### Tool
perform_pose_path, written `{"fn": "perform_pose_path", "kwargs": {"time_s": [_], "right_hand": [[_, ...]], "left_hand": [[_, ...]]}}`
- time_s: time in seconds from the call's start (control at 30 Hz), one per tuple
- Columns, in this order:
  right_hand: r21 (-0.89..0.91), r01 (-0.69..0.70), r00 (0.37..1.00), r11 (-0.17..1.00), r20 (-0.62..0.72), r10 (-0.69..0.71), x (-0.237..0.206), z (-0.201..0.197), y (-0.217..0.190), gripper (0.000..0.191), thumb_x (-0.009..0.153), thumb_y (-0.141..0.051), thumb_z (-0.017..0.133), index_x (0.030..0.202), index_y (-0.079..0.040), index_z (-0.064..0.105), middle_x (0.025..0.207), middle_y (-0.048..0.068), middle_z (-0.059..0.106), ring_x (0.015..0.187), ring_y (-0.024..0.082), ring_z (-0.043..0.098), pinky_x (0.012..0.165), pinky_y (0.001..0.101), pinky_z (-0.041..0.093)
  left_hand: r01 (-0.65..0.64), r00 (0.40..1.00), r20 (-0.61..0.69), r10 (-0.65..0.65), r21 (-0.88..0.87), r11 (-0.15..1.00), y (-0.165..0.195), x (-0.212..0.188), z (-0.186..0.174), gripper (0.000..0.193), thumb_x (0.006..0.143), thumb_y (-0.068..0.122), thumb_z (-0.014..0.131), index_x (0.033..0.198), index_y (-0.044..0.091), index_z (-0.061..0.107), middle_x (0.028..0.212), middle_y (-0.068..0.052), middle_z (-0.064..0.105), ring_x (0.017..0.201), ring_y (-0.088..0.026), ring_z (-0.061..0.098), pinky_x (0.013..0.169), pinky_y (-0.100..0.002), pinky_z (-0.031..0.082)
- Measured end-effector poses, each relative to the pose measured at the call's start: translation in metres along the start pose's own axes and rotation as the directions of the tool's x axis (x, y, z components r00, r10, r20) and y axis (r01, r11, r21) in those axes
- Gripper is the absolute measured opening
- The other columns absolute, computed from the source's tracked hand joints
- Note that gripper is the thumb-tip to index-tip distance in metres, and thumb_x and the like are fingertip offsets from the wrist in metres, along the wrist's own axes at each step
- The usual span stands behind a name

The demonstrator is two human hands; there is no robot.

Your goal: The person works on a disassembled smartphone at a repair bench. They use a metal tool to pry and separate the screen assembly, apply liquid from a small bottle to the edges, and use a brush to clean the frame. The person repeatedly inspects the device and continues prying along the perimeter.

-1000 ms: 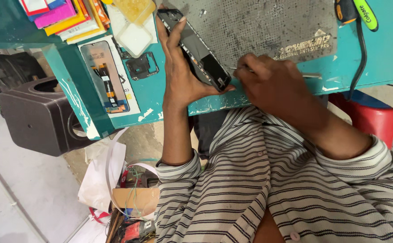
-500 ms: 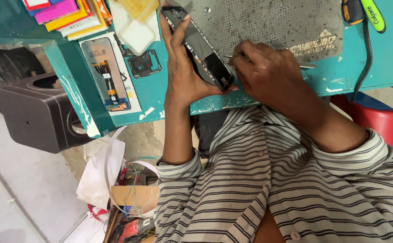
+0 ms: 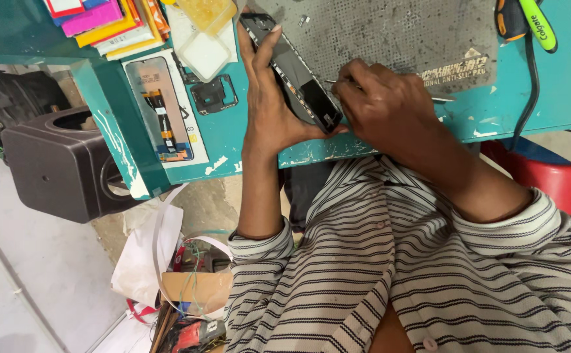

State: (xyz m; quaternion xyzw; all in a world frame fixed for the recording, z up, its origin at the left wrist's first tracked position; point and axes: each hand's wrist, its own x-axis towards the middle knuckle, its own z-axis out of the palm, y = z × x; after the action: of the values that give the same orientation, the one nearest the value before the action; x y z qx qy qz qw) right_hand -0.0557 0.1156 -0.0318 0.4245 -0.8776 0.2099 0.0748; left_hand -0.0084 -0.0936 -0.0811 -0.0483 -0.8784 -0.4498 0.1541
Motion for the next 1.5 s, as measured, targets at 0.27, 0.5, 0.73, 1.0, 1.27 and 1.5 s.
{"fn": "perform_pose_path", "kwargs": {"time_s": [0.27, 0.5, 0.73, 1.0, 1.27, 1.5], "right_hand": [[0.007, -0.002, 1.000, 1.000, -0.006, 0.002, -0.002, 0.000, 0.000, 0.007, 0.093, -0.008, 0.070, 0.096, -0.002, 0.069, 0.099, 0.008, 0.063, 0.079, 0.022, 0.068, 0.058, 0.0356, 0.053], [0.054, -0.057, 0.998, 0.997, 0.042, 0.055, 0.018, -0.005, -0.009, 0.009, 0.087, -0.010, 0.070, 0.094, -0.004, 0.068, 0.096, 0.009, 0.065, 0.079, 0.028, 0.069, 0.062, 0.0416, 0.055], [0.081, -0.110, 0.993, 0.991, -0.038, 0.113, 0.027, -0.005, -0.011, 0.015, 0.088, -0.005, 0.070, 0.103, -0.003, 0.071, 0.103, 0.012, 0.066, 0.092, 0.033, 0.068, 0.075, 0.0440, 0.057], [0.148, -0.101, 0.987, 0.984, -0.105, 0.118, 0.023, -0.017, -0.008, 0.022, 0.086, -0.005, 0.074, 0.108, -0.005, 0.075, 0.117, 0.016, 0.067, 0.104, 0.036, 0.067, 0.089, 0.0446, 0.056], [0.274, -0.067, 0.949, 0.959, -0.278, 0.145, 0.032, -0.109, -0.032, 0.019, 0.089, -0.011, 0.081, 0.105, -0.004, 0.076, 0.118, 0.016, 0.069, 0.106, 0.037, 0.065, 0.090, 0.0460, 0.053], [0.251, -0.051, 0.800, 0.967, -0.570, 0.190, -0.015, -0.189, -0.027, 0.026, 0.093, -0.011, 0.084, 0.113, -0.002, 0.072, 0.114, 0.017, 0.067, 0.103, 0.036, 0.064, 0.087, 0.0453, 0.053]], "left_hand": [[0.009, 1.000, 0.015, -0.008, -0.022, 1.000, -0.004, -0.002, 0.000, 0.156, 0.042, 0.067, 0.106, 0.161, 0.018, 0.020, 0.167, -0.035, 0.001, 0.156, -0.050, 0.017, 0.128, -0.055, 0.036], [0.018, 1.000, 0.015, -0.018, 0.029, 0.999, 0.008, 0.010, -0.010, 0.154, 0.035, 0.062, 0.102, 0.157, 0.013, 0.023, 0.165, -0.039, 0.005, 0.157, -0.058, 0.016, 0.128, -0.060, 0.032], [-0.004, 1.000, -0.009, 0.004, 0.030, 1.000, 0.015, 0.009, -0.017, 0.153, 0.031, 0.059, 0.102, 0.154, 0.011, 0.026, 0.165, -0.039, 0.006, 0.156, -0.059, 0.015, 0.126, -0.061, 0.031], [-0.011, 0.999, -0.044, 0.010, -0.010, 1.000, 0.019, 0.002, -0.022, 0.151, 0.030, 0.058, 0.103, 0.153, 0.012, 0.029, 0.165, -0.037, 0.009, 0.156, -0.057, 0.018, 0.125, -0.059, 0.034], [-0.028, 0.994, -0.104, 0.028, -0.006, 1.000, 0.017, -0.009, -0.023, 0.153, 0.033, 0.062, 0.102, 0.156, 0.010, 0.026, 0.165, -0.040, 0.009, 0.155, -0.056, 0.022, 0.127, -0.058, 0.033], [-0.025, 0.991, -0.128, 0.024, -0.006, 1.000, 0.015, -0.021, -0.015, 0.154, 0.036, 0.064, 0.104, 0.155, 0.007, 0.026, 0.163, -0.037, 0.017, 0.158, -0.053, 0.020, 0.131, -0.057, 0.030]]}}
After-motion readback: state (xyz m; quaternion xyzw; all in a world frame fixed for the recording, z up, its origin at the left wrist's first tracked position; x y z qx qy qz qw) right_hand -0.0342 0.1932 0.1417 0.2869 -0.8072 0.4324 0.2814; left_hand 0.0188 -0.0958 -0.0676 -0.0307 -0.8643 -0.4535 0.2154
